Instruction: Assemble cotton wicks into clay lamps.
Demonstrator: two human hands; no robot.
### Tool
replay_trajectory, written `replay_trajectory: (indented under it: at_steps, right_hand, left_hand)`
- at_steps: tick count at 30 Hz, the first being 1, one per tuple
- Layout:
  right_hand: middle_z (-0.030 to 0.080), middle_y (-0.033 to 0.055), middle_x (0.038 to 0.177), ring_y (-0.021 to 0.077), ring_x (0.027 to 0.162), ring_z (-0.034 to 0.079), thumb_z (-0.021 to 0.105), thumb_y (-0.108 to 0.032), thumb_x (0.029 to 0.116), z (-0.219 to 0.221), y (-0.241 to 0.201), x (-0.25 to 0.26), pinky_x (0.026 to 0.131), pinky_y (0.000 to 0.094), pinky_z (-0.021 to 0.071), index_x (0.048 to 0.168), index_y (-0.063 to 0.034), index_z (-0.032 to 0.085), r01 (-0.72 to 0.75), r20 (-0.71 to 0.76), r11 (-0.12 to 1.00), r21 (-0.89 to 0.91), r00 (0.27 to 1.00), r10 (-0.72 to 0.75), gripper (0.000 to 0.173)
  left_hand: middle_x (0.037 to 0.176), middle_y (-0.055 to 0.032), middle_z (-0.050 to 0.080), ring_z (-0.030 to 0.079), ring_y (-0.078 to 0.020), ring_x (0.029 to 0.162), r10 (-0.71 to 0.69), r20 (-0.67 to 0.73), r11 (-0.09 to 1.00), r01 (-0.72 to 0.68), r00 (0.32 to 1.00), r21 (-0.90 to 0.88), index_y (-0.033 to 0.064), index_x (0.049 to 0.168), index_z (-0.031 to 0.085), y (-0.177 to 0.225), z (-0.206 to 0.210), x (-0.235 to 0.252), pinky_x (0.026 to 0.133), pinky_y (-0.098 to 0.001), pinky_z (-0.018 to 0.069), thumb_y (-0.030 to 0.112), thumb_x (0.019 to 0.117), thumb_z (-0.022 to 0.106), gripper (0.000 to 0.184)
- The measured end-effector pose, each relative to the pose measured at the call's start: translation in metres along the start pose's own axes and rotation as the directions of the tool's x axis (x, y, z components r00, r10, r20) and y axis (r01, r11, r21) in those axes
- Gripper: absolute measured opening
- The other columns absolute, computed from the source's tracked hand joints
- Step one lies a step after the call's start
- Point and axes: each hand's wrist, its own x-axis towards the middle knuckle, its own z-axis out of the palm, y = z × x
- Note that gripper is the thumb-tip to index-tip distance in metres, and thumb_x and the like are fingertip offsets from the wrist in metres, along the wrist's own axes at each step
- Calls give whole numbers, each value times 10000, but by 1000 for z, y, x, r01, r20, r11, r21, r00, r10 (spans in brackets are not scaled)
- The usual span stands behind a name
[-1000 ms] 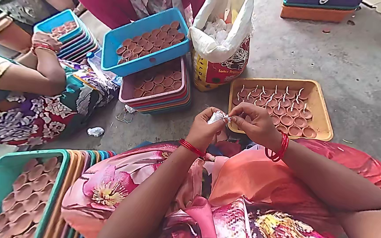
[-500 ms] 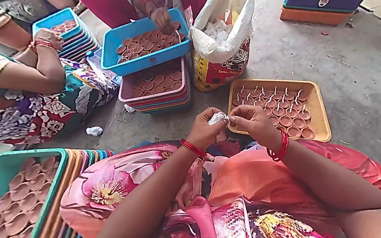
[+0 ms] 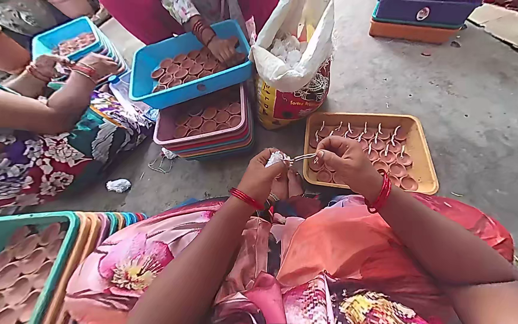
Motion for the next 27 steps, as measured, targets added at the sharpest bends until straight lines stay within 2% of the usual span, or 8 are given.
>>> replay_trajectory:
  at_steps: [2, 5, 7, 9, 11, 14, 19, 27]
  right_hand:
    - [625, -64, 754, 6, 637, 579, 556, -77, 957, -1, 3, -1, 581, 162, 497, 919, -123, 650, 38, 9, 994, 106, 999, -39, 111]
    - [672, -54, 815, 14, 705, 623, 638, -156, 952, -7, 9, 0, 629, 189, 541, 910, -134, 702, 98, 238, 947, 307, 955, -176, 80]
    - [665, -56, 811, -11, 712, 606, 641, -111, 921, -5, 7, 1, 632, 167, 522, 896, -83, 702, 184, 316, 964, 192, 918, -238, 72]
    - [650, -52, 810, -36, 715, 583, 620, -59, 881, 3, 6, -1, 645, 143, 507, 887, -39, 698, 274, 258, 962, -13, 930, -261, 81]
    - [657, -44, 809, -30, 693, 591, 627, -56, 895, 9, 8, -2, 629, 148, 516, 908, -35, 697, 256, 161, 964, -78, 957, -241, 74]
    - [687, -36, 825, -16, 680, 619, 642, -57, 926, 12, 10, -2, 618, 164, 543, 951, -30, 704, 226, 101, 974, -29, 970, -222, 72]
    - [709, -45, 846, -18, 704, 640, 655, -57, 929, 14, 9, -4, 641, 166, 561, 971, -37, 713, 230, 100, 973, 6, 968, -229, 74]
    - [711, -43, 853, -13, 720, 646, 656, -41, 923, 17, 11, -4, 663, 170, 566, 970, -32, 716, 267, 87, 964, -5, 960, -266, 77]
  left_hand:
    - [780, 22, 618, 532, -31, 591, -18, -10, 999, 17, 1000, -38, 106, 963, 598, 3, 0, 0, 534, -178, 454, -49, 943, 545, 165]
    - [779, 23, 624, 545, -38, 609, -10, -1, 999, 10, 1000, -41, 107, 963, 608, 3, 1, -1, 561, -189, 474, -42, 939, 552, 161]
    - [777, 29, 624, 551, -36, 611, -7, 23, 998, 9, 1000, -64, 110, 963, 606, 2, 4, -3, 569, -191, 483, -45, 930, 555, 167]
    - [776, 36, 626, 556, -30, 609, -3, 59, 996, 8, 998, -85, 121, 964, 605, 2, 6, -4, 563, -187, 484, -39, 919, 560, 172]
    - [772, 34, 630, 559, -28, 609, 10, 99, 996, -1, 995, -88, 126, 960, 607, 3, 7, -7, 564, -186, 483, -24, 903, 576, 163]
    - [775, 38, 641, 559, -21, 610, 30, 146, 996, -17, 989, -89, 130, 956, 611, 2, 10, -9, 568, -182, 483, -19, 891, 590, 164]
    - [764, 47, 628, 542, -13, 599, 36, 163, 995, -20, 986, -97, 131, 947, 604, 1, 12, -10, 566, -178, 472, -24, 898, 585, 164]
    - [766, 36, 624, 569, -30, 621, 15, 99, 992, -2, 995, -128, 114, 973, 570, 1, 19, -12, 590, -188, 495, -39, 941, 545, 159]
